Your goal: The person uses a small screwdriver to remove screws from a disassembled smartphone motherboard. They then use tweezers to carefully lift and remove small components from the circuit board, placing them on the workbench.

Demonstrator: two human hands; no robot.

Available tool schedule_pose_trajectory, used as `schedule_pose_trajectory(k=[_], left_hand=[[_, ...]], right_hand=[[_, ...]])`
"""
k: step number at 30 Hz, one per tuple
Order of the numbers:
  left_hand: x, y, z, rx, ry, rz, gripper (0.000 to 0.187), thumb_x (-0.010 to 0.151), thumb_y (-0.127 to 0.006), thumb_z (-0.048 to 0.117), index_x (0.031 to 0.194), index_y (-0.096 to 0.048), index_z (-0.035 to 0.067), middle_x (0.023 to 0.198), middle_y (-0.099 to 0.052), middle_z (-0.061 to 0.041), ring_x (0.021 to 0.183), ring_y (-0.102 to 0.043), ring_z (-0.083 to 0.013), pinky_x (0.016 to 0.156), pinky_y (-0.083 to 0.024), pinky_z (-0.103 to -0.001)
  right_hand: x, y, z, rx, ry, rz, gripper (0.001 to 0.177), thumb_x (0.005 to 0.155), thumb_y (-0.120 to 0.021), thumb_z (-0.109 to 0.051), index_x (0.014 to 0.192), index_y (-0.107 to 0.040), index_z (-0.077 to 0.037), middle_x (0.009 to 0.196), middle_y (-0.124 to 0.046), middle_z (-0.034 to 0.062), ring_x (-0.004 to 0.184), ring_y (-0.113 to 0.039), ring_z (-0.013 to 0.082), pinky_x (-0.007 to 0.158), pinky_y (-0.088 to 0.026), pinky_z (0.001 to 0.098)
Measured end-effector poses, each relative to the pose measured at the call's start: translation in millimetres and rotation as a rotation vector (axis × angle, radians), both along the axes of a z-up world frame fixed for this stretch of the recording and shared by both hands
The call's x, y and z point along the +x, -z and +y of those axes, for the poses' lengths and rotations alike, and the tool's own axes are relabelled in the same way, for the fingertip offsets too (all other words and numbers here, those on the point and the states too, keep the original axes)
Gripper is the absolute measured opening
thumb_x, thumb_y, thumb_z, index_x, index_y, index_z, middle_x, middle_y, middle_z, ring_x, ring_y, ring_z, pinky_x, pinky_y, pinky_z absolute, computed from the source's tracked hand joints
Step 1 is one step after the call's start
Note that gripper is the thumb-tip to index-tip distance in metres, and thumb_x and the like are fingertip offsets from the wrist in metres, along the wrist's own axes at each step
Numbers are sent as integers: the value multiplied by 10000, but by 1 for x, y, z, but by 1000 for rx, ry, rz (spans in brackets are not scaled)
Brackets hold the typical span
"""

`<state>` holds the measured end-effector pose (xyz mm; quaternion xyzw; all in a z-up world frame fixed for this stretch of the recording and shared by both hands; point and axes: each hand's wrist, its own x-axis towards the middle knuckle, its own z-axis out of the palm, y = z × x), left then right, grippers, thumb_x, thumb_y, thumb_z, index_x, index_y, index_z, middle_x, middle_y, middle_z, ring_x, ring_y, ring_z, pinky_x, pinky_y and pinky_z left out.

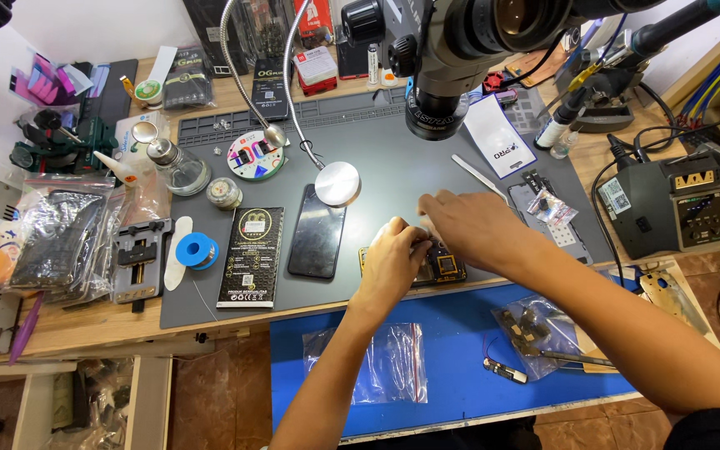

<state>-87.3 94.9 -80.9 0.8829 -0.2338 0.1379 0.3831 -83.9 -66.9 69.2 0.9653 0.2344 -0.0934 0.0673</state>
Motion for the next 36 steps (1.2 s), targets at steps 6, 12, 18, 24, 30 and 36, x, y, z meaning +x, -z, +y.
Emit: schedule_pose_trajectory(k=[6,12,18,24,30,36], left_hand=[[1,8,-1,20,-20,-30,136,928,-747,233,963,-696,112,880,-544,-68,831,-654,-338,742,-570,-429],[3,8,0,25,2,-62,120,917,-767,244,978,-705,161,870,-533,-34,830,-666,-303,734,-572,-392],[1,3,-3,44,-26,-101,145,939,-755,285,957,-690,157,862,-539,-47,817,-670,-313,718,-575,-395],[1,1,-1,85,6,-93,128,1002,-685,299,978,-672,173,875,-532,-34,830,-666,-301,722,-570,-383],[4,-1,-3,278,41,-179,116,1039,-603,277,994,-639,176,886,-520,-11,806,-670,-268,697,-569,-363],[16,25,-6,370,145,-204,100,1007,-590,220,975,-642,141,885,-519,-25,701,-694,-279,635,-580,-367]], right_hand=[[-8,-11,1,-6,28,-33,422,1049,-517,-491,1263,-555,-129,951,-688,80,785,-772,273,654,-629,449],[-13,-29,5,48,49,57,437,999,-640,-432,1301,-584,-121,1029,-610,95,735,-741,239,598,-634,409],[-11,-17,-7,209,-16,53,292,1003,-644,-262,1236,-585,-96,1010,-579,124,794,-740,383,644,-631,517],[-17,-27,-27,474,128,0,256,1038,-641,-252,1169,-696,-39,1000,-643,149,800,-763,402,655,-635,516],[-38,-10,-52,466,244,-92,217,1026,-664,-298,1109,-728,-107,975,-698,99,853,-781,358,740,-628,490],[-38,0,-59,442,233,-133,185,1031,-680,-300,1082,-747,-136,915,-688,63,825,-776,267,699,-625,374]])
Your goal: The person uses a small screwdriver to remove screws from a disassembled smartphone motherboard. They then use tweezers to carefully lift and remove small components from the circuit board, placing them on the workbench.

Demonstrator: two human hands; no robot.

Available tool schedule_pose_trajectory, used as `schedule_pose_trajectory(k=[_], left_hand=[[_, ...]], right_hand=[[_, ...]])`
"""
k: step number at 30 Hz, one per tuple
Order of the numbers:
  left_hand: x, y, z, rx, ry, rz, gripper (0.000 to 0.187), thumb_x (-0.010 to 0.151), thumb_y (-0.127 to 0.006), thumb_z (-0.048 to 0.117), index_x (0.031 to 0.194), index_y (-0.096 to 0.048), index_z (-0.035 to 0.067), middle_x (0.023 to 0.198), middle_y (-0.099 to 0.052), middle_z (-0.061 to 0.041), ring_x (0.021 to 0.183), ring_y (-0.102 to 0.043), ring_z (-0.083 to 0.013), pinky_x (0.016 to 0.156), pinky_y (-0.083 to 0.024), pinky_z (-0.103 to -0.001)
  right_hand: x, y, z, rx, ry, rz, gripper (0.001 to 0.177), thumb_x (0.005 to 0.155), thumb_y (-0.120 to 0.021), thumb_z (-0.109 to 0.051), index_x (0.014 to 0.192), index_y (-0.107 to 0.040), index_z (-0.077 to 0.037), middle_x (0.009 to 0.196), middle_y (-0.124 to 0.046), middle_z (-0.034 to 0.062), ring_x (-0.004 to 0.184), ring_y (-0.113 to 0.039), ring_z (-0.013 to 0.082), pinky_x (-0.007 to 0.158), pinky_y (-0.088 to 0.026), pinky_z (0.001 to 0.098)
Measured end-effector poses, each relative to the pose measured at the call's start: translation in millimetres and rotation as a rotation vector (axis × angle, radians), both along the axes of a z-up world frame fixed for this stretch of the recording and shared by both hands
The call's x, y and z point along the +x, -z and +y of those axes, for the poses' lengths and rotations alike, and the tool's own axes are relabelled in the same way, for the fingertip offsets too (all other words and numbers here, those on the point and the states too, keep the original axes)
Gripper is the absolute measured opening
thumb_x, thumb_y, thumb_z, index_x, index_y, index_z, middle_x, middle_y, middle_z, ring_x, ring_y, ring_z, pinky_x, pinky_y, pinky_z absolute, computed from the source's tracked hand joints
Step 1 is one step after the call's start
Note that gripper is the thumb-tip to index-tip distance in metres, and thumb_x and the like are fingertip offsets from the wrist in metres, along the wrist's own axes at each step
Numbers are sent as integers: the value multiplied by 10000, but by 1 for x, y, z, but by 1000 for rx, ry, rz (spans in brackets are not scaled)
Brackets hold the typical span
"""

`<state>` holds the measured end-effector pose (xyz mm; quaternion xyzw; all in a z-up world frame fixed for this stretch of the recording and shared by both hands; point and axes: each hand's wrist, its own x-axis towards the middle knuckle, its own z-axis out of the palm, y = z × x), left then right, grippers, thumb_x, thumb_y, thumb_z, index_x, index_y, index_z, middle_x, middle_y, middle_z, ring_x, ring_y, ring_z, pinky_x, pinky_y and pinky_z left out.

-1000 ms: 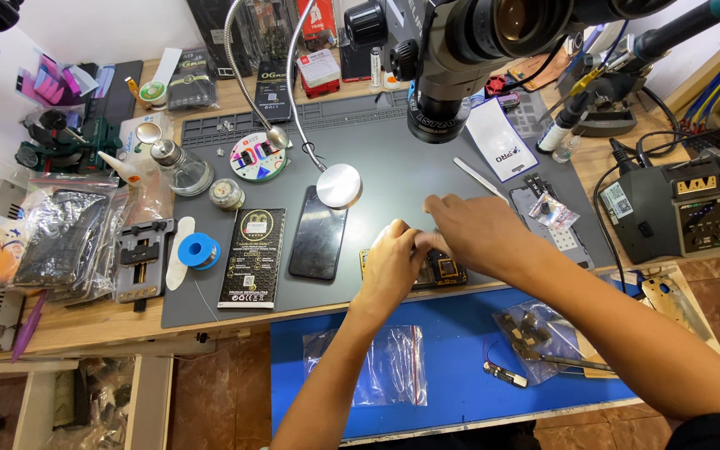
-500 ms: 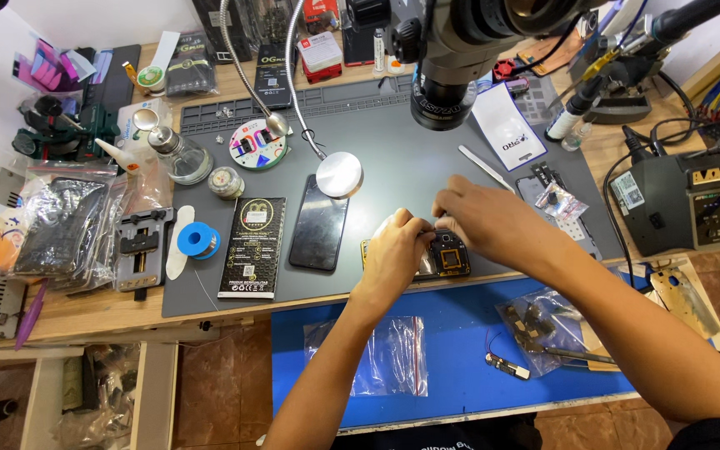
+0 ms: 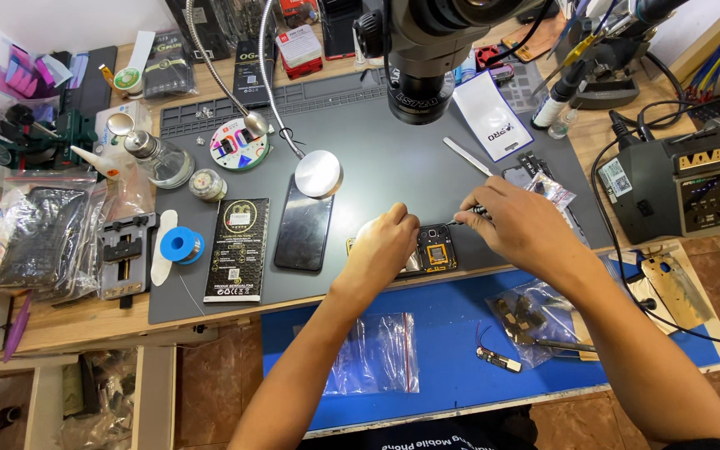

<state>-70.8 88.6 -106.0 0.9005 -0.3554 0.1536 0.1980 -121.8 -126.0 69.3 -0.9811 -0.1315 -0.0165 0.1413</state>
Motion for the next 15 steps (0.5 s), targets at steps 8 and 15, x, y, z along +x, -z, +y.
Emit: schedule_pose_trajectory(k=[8,15], left_hand=[[8,-43,7,93,96,25,76,948,-620,163,908,-632,100,842,-578,-60,648,-718,-331,573,-585,-404],[11,-51,0,238,124,35,99,861,-718,101,923,-643,84,883,-609,-46,628,-738,-298,547,-603,-367]], right_hand=[[-2,-6,-1,-50,-12,-12,172,1029,-678,-279,1065,-750,-128,882,-685,74,805,-765,241,688,-610,330],[4,3,-4,-133,-58,-76,192,1029,-678,-315,1045,-741,-134,853,-662,53,766,-738,191,679,-600,284]])
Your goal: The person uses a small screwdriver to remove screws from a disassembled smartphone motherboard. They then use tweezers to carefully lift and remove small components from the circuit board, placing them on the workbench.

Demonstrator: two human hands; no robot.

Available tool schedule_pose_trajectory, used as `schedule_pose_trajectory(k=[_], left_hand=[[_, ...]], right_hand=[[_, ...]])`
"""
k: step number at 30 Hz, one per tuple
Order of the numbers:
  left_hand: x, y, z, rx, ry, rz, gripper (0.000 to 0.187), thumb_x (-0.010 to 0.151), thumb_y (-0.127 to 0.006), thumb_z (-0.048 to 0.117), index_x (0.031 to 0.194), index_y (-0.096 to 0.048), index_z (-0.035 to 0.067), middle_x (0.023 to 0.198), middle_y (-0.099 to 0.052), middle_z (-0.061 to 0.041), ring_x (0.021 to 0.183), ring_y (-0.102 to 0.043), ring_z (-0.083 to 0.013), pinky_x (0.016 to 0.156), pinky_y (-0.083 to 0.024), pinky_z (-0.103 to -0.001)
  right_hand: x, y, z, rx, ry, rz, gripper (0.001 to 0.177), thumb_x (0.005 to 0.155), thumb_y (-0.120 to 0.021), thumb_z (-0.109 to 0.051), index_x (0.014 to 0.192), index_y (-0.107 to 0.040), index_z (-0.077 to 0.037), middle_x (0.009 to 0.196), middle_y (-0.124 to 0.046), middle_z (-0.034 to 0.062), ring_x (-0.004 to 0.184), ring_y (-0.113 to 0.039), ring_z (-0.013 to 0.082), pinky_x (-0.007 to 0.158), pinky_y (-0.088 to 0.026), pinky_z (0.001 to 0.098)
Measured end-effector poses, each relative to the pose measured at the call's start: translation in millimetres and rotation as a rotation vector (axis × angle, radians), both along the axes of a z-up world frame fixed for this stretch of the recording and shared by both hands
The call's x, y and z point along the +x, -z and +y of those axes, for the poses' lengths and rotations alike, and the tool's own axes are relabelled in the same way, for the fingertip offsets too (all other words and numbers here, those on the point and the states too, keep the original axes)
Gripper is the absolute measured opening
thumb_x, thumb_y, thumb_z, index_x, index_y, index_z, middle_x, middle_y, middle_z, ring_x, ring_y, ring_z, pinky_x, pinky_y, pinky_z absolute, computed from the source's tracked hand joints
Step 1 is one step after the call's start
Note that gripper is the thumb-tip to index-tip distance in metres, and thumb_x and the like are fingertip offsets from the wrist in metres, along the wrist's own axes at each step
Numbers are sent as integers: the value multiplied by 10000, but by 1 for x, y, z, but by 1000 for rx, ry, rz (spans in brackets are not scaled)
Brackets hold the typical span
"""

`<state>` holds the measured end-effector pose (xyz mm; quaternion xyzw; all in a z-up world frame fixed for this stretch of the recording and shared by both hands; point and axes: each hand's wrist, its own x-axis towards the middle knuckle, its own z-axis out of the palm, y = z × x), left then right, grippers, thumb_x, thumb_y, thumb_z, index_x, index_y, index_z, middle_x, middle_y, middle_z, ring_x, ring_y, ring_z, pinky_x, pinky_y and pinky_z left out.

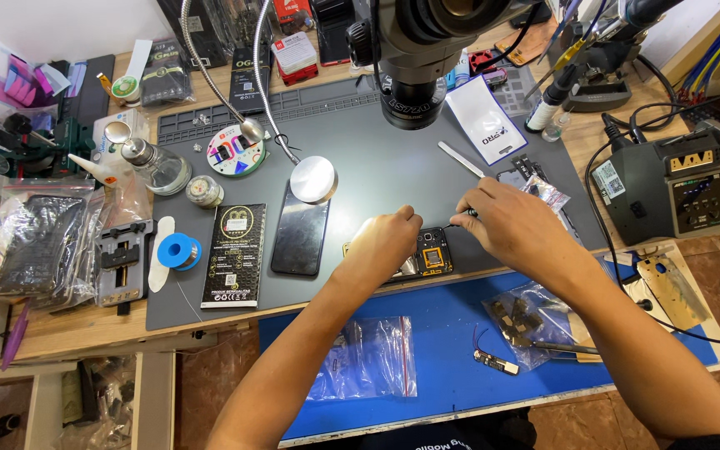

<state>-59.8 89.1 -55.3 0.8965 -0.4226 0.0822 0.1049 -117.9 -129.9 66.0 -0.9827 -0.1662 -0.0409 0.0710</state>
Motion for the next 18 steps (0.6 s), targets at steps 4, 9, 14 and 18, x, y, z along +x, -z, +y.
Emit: schedule_pose_trajectory(k=[4,9,14,18], left_hand=[[0,-7,0,25,9,19,140,866,-708,72,995,-659,56,936,-625,-61,661,-752,-307,579,-621,-378],[12,3,0,8,93,38,106,872,-637,96,974,-617,73,900,-599,-75,661,-736,-366,565,-624,-425],[23,14,-1,-25,109,93,79,872,-617,101,943,-611,68,886,-603,-79,684,-737,-379,561,-625,-430],[34,22,-5,-78,67,258,65,828,-592,120,872,-636,104,854,-605,-46,729,-753,-361,592,-631,-406]], right_hand=[[8,5,1,-31,-37,-17,186,1031,-674,-316,1046,-739,-142,843,-644,36,765,-721,171,684,-590,263],[13,-3,9,-214,-207,6,163,989,-692,-244,1092,-702,-118,892,-615,66,811,-692,222,732,-588,329],[20,-2,14,-339,-213,29,189,998,-674,-302,1037,-686,-117,850,-625,40,786,-701,177,710,-584,279],[25,-7,25,-385,-150,120,262,1054,-595,-320,1021,-687,-78,826,-659,70,761,-737,197,691,-614,304]])
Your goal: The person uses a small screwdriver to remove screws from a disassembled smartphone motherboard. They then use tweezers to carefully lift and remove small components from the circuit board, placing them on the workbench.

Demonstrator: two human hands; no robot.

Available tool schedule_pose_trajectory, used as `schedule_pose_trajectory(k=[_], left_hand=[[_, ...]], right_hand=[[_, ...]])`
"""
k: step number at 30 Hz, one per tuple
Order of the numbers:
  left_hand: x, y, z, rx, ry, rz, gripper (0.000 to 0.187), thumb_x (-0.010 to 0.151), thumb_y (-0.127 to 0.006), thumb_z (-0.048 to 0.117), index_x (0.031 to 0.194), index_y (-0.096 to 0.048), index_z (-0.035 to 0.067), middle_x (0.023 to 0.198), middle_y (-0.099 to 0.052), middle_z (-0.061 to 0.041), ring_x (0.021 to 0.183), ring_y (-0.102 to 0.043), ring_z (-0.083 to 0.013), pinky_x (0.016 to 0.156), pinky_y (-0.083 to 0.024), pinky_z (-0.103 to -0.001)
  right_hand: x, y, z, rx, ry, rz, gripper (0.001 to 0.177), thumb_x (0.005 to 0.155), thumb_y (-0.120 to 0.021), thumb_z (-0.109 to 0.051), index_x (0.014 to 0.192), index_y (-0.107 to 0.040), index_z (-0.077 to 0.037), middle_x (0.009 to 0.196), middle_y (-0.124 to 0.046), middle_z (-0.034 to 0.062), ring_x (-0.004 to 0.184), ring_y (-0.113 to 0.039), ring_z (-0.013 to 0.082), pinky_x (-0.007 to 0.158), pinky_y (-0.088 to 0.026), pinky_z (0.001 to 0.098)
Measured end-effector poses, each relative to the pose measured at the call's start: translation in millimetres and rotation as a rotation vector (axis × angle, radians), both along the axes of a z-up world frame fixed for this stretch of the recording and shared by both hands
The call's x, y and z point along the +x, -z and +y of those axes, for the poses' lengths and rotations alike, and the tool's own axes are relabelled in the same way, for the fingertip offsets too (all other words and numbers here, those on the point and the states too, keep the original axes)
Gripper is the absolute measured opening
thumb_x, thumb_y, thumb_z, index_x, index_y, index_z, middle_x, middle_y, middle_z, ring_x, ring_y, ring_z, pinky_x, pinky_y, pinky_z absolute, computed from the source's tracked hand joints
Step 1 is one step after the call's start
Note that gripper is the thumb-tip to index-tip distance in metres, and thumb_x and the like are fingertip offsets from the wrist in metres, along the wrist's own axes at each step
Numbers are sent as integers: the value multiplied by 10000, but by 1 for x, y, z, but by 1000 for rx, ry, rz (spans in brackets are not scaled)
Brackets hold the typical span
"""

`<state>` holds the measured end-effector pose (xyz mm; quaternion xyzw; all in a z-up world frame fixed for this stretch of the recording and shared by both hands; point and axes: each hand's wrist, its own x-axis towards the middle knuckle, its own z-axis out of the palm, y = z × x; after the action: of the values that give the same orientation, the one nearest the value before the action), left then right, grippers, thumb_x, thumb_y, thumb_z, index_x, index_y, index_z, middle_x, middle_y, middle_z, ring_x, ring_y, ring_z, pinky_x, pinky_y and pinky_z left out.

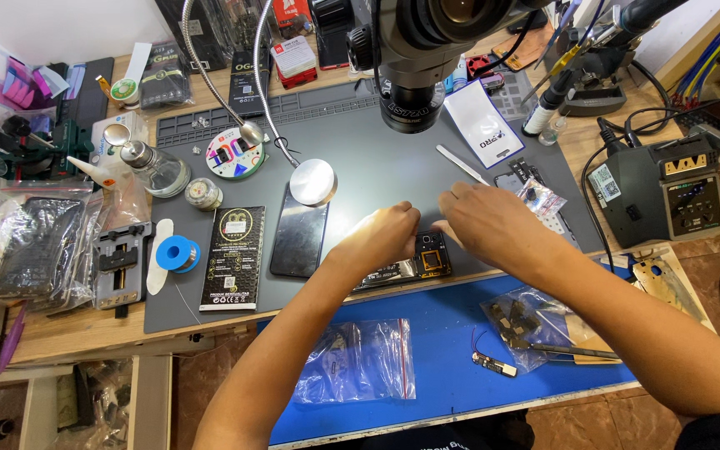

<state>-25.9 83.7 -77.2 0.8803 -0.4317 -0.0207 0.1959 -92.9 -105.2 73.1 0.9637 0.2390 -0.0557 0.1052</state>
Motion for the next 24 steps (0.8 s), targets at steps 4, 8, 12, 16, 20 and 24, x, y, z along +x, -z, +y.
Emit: schedule_pose_trajectory(k=[4,8,12,16,20,24], left_hand=[[-3,-5,-2,16,-19,-14,50,808,-589,130,832,-619,98,808,-598,-68,694,-739,-375,575,-625,-431],[2,-8,2,-11,-8,41,105,820,-571,147,843,-629,63,818,-619,-117,737,-737,-418,612,-627,-475],[-1,-22,4,-50,7,133,130,804,-576,163,834,-644,57,799,-628,-138,766,-737,-433,653,-624,-503],[-1,-35,4,-50,-31,150,141,815,-570,140,829,-644,20,779,-628,-153,774,-737,-451,654,-619,-518],[-1,-44,7,-292,-154,352,138,829,-657,222,874,-662,92,775,-650,-110,772,-751,-371,651,-616,-462],[-3,-40,-9,-806,-512,806,58,798,-731,170,836,-736,127,696,-760,-34,618,-741,-134,637,-603,-281]], right_hand=[[3,9,-3,-155,32,-4,347,1110,-501,-344,947,-683,-96,775,-633,27,702,-708,148,656,-612,260],[2,-3,5,-55,-63,45,189,990,-683,-221,1094,-642,-69,918,-609,92,828,-728,246,680,-639,347],[6,-19,13,-179,55,108,190,1051,-586,-224,1037,-676,-57,869,-607,65,697,-692,175,606,-634,315],[-1,-27,11,37,18,175,167,997,-660,-170,1134,-667,-75,985,-567,87,862,-741,276,682,-660,427],[2,-17,5,44,42,113,257,1014,-642,-272,1155,-628,-58,964,-607,110,823,-756,299,668,-646,448],[-4,-41,14,54,36,169,361,1027,-624,-320,1276,-612,-59,1001,-641,125,812,-753,274,661,-660,427]])
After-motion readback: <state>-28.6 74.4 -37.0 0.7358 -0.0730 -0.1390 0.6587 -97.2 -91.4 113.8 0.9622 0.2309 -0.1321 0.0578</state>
